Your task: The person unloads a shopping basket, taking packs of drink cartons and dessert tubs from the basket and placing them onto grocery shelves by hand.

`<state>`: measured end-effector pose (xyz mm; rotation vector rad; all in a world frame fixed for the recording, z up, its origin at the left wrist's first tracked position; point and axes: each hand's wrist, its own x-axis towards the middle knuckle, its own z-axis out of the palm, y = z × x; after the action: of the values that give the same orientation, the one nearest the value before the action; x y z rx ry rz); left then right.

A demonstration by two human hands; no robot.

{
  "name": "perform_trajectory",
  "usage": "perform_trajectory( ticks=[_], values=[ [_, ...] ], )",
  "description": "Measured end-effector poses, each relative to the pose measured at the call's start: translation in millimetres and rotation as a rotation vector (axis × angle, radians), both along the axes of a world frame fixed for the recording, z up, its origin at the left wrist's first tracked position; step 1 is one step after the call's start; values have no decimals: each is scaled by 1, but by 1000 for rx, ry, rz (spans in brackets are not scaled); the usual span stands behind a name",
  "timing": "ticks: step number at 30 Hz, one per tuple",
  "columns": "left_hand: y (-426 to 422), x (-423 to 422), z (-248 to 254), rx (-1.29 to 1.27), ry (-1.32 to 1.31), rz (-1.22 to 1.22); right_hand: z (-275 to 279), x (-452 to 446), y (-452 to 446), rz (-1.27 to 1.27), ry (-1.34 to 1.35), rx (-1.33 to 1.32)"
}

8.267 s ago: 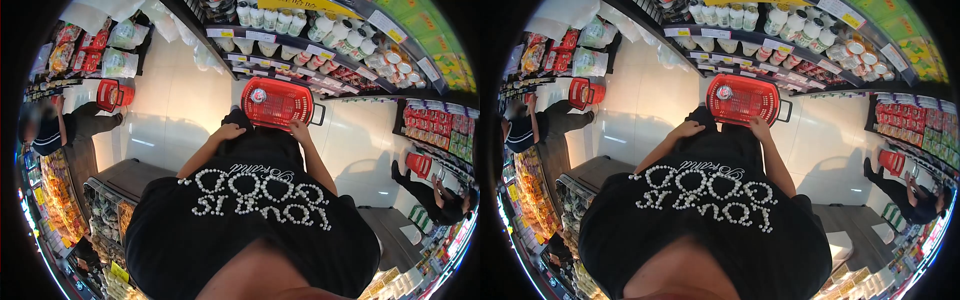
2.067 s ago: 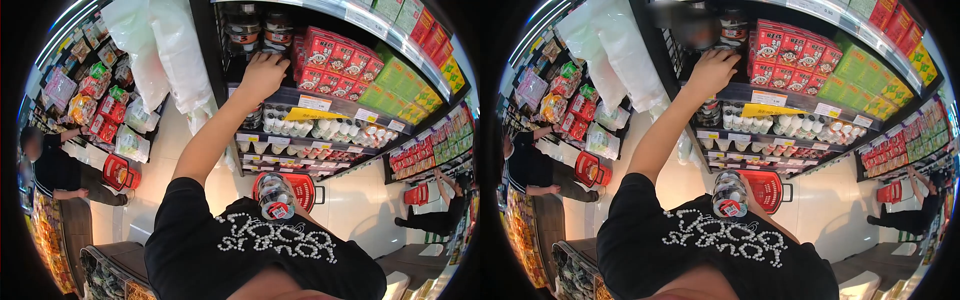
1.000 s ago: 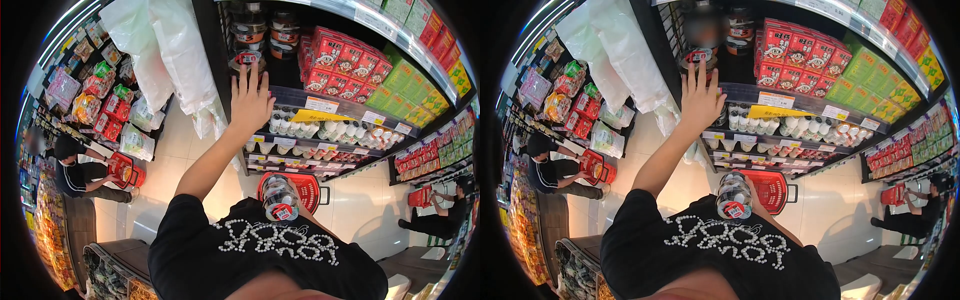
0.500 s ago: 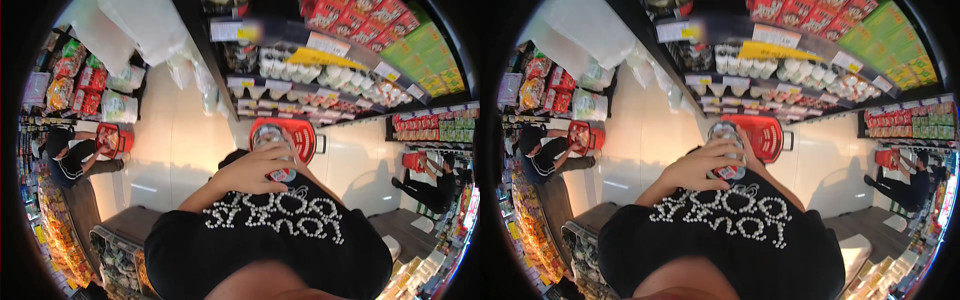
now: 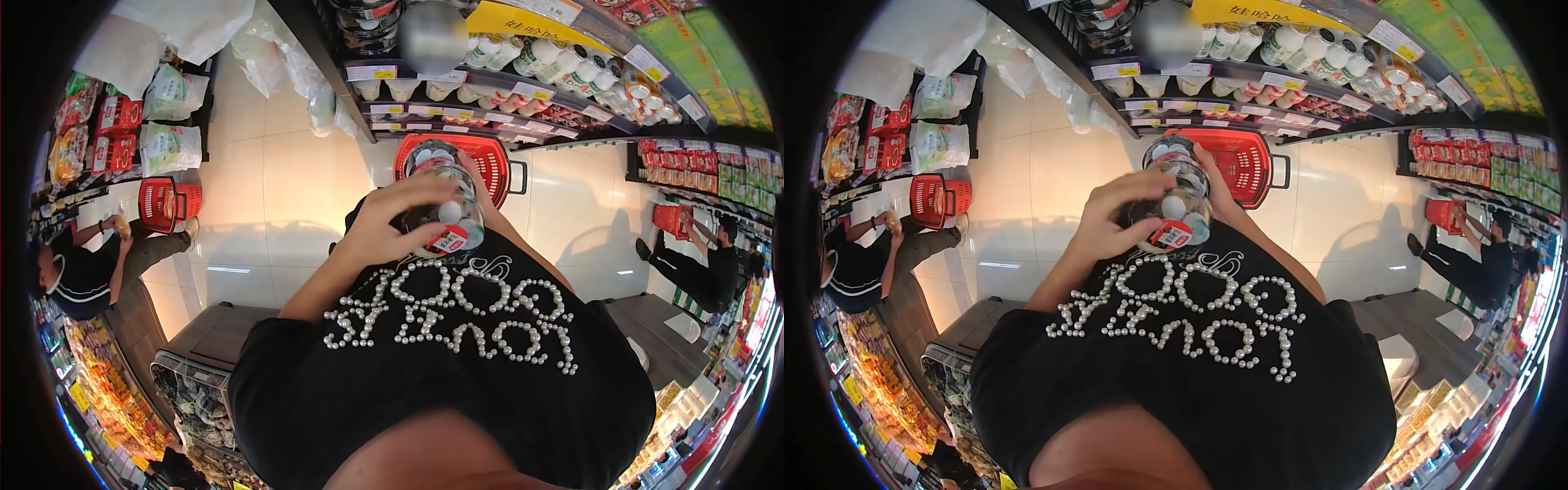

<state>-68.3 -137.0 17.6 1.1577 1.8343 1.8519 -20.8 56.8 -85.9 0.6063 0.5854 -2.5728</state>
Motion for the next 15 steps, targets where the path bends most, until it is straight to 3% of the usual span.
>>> perform_trajectory(
  ticks=[2,5,8,11,15],
  values=[
    [3,4,8,-199,-289,70,2,-1,3,-2,12,66],
    [7,0,-3,-251,-25,73,15,-3,5,-12,-14,95],
    [5,-2,-10,-278,8,-8,16,-1,6,-3,-23,119],
    [0,-5,-15,-127,27,-98,6,-2,8,-5,-2,107],
    [-2,6,-32,219,-259,-52,6,0,7,-11,-15,59]
  ],
)
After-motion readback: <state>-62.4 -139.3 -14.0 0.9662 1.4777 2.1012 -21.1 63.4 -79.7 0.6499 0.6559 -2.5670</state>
